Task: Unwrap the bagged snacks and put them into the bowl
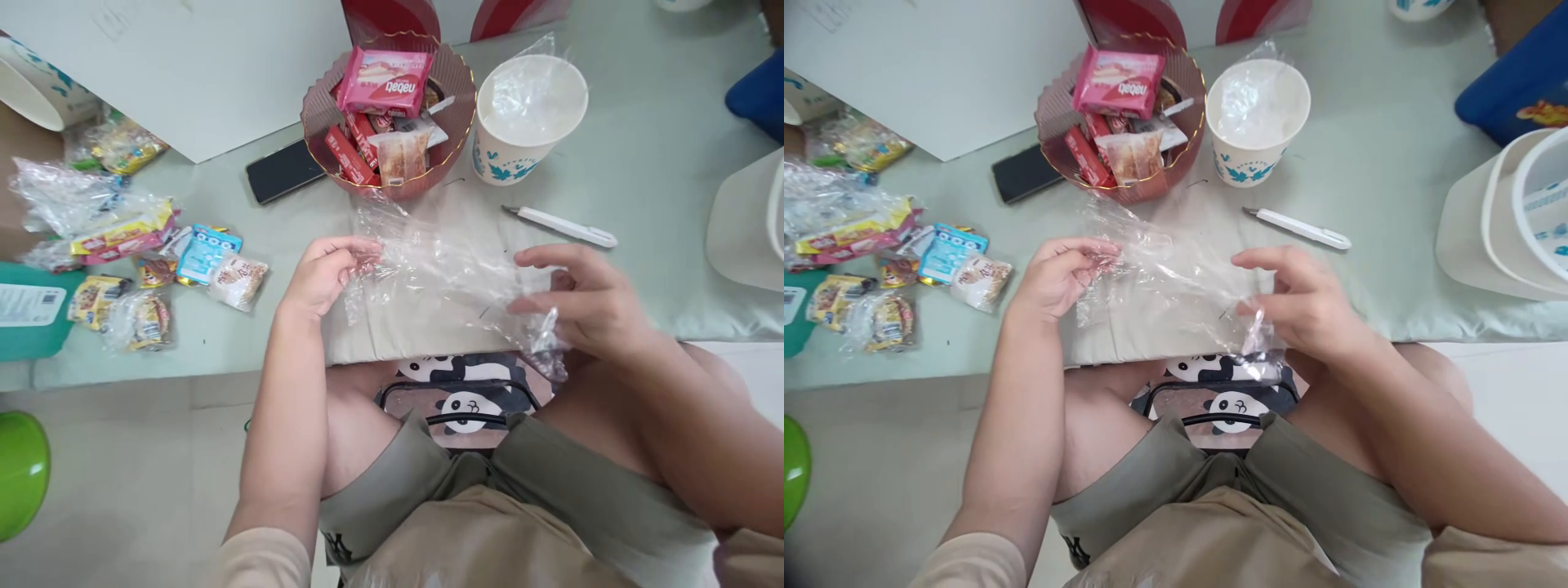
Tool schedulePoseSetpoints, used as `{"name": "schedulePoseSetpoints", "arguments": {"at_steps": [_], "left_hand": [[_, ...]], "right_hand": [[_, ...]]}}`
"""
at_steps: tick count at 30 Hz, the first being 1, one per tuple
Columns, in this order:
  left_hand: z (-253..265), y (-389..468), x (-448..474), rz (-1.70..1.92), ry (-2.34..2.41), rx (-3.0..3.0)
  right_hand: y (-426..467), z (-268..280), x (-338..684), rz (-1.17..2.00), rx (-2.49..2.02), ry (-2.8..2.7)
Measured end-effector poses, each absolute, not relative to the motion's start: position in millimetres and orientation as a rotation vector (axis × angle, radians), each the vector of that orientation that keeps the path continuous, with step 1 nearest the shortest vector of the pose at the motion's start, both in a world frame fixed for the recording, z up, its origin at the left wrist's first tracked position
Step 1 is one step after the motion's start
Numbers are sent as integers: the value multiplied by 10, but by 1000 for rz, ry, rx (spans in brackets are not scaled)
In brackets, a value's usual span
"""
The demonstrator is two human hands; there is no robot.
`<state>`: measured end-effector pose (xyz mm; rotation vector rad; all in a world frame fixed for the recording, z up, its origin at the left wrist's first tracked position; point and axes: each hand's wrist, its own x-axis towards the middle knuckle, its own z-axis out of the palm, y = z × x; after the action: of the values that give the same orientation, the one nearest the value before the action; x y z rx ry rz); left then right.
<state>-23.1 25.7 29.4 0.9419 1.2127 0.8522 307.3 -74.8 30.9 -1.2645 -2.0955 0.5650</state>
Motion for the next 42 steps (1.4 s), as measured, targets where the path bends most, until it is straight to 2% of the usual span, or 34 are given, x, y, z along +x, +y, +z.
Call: {"name": "schedulePoseSetpoints", "arguments": {"at_steps": [5,10,17,26,30,36,42], "left_hand": [[250,351,-206,903,1353,805],[244,396,-172,1056,1466,754],[198,424,-218,1100,1314,834],[328,275,-285,944,1068,970],[326,240,-320,905,1009,1004],[276,268,-312,957,1107,1061],[286,252,-218,801,1152,967]], "right_hand": [[-798,287,2946,228,-950,-2282],[-877,288,2950,181,-890,-2410],[-939,294,2893,452,-899,-2665],[-681,238,3015,485,-1459,-2051],[-575,185,2943,583,-1498,-2099],[-559,243,2921,699,-1672,-1684],[-542,224,2979,905,-1680,-1514]]}}
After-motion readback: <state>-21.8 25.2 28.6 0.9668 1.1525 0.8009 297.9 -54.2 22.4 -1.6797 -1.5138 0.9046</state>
